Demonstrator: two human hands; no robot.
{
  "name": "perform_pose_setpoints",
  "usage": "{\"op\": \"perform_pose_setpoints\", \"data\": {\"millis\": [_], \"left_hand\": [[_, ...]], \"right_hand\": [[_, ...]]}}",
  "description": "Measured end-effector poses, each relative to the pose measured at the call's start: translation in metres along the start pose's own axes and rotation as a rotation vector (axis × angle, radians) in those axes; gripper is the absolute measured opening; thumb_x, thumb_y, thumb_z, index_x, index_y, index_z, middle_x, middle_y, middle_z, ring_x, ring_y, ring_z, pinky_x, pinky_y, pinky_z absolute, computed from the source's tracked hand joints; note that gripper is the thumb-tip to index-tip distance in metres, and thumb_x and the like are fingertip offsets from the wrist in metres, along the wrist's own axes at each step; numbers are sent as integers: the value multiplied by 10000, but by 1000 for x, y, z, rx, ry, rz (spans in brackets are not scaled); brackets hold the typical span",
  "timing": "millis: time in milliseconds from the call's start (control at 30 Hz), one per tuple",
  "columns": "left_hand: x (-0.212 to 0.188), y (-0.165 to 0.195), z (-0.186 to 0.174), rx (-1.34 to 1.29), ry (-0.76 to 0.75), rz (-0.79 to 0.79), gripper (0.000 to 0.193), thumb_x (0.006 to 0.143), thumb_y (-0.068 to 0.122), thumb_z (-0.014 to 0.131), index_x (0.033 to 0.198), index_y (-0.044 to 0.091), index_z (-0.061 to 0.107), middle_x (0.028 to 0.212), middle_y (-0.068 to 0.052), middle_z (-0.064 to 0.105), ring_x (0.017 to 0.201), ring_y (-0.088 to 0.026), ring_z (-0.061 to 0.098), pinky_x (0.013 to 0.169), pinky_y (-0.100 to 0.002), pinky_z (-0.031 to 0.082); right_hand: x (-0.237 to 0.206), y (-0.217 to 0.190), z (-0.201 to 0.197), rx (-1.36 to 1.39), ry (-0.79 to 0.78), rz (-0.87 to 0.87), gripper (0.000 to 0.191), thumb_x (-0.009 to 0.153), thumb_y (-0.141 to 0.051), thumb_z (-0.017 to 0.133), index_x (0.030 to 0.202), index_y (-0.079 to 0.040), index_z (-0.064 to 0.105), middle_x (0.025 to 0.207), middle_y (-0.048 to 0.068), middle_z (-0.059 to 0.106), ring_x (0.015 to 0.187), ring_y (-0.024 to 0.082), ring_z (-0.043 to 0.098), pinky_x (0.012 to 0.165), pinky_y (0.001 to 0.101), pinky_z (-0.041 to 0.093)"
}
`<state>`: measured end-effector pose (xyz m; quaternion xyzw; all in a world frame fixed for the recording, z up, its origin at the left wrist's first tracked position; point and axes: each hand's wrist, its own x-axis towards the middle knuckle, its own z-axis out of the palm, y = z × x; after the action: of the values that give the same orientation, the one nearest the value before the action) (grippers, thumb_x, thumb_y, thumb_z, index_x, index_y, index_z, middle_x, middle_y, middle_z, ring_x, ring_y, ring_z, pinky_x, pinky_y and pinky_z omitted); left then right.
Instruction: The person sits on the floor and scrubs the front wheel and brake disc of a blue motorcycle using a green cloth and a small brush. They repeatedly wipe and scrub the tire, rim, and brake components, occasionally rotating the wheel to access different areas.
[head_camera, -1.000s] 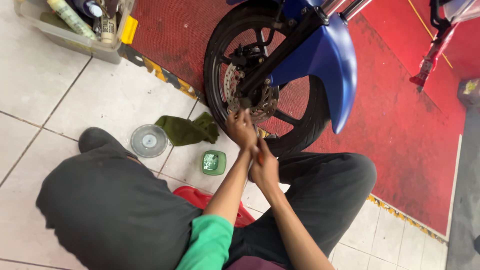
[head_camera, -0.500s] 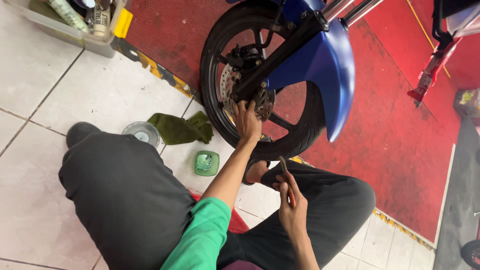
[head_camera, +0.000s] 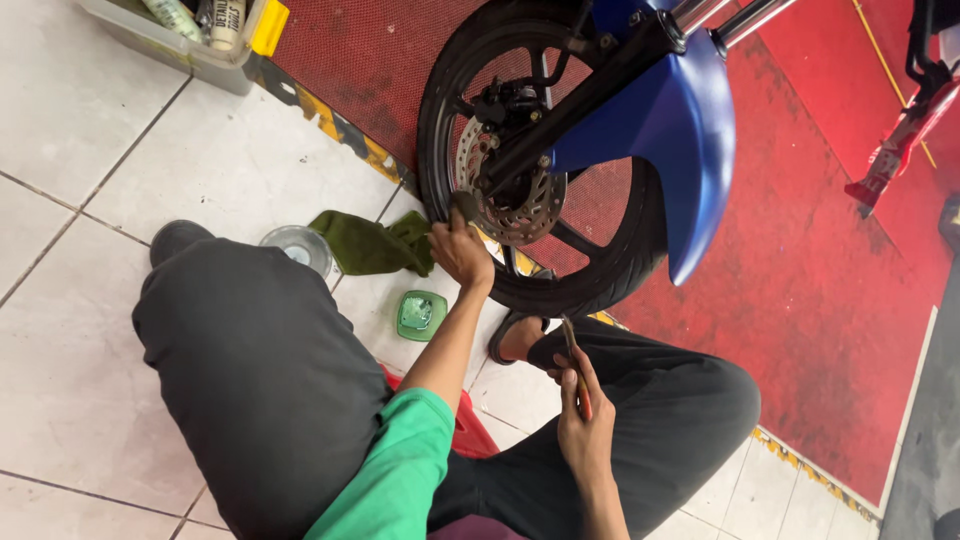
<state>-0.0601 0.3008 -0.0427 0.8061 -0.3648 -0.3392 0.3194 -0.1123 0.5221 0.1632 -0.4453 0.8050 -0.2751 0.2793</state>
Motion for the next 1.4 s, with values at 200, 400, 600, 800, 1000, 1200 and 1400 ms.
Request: {"op": "perform_pose_setpoints", "data": {"millis": [200, 400, 600, 800, 1000, 1200, 1400], "left_hand": [[0, 40, -8, -73, -154, 83, 273, 933, 290, 622, 1088, 115, 763, 1250, -161, 493, 1225, -369, 440, 1035, -528, 332], [17, 57, -30, 356, -405, 242, 430, 1020, 445, 537, 1074, 101, 790, 1440, -148, 393, 1362, -364, 346, 1155, -570, 225], [22, 52, -25, 179, -283, 238, 388, 938, 400, 552, 1085, 127, 785, 1464, -213, 349, 1342, -424, 317, 1102, -647, 187], [20, 42, -6, 296, -284, 310, 370, 996, 370, 531, 1044, 116, 795, 1531, -197, 346, 1403, -406, 322, 1162, -670, 179], [26, 50, -16, 235, -317, 295, 367, 946, 371, 542, 1034, 114, 790, 1530, -203, 290, 1390, -441, 294, 1130, -719, 145], [-1, 41, -18, 91, -278, 264, 373, 959, 378, 533, 997, 120, 799, 1527, -217, 275, 1406, -450, 279, 1140, -724, 118], [29, 47, -25, 191, -450, 239, 467, 1016, 450, 476, 1050, 117, 803, 1530, -188, 328, 1446, -416, 301, 1178, -700, 131]], "right_hand": [[-1, 10, -2, -20, -13, 5, 462, 1040, -225, 515, 1437, 10, 536, 1166, 146, 768, 1018, 203, 752, 904, 327, 570], [1, 12, -1, -18, -35, 27, 455, 1039, -221, 517, 1434, 4, 538, 1159, 149, 772, 1026, 202, 759, 908, 325, 574], [8, 8, 2, 2, -40, -40, 463, 1027, -210, 528, 1435, 8, 536, 1149, 156, 779, 1006, 207, 765, 897, 327, 580], [-1, 15, -9, -6, -35, -21, 453, 1044, -204, 511, 1435, 24, 529, 1179, 152, 772, 1025, 202, 757, 911, 324, 574], [5, 9, -5, 17, -45, -22, 477, 1027, -218, 522, 1442, 16, 523, 1177, 155, 770, 1033, 211, 761, 915, 331, 575], [3, 15, -2, -23, -89, -17, 476, 1034, -222, 518, 1444, 19, 514, 1194, 151, 766, 1044, 211, 764, 918, 333, 570], [7, 13, 3, 14, -96, -28, 466, 1032, -218, 531, 1435, 17, 533, 1158, 163, 777, 1019, 218, 770, 910, 334, 581]]}}
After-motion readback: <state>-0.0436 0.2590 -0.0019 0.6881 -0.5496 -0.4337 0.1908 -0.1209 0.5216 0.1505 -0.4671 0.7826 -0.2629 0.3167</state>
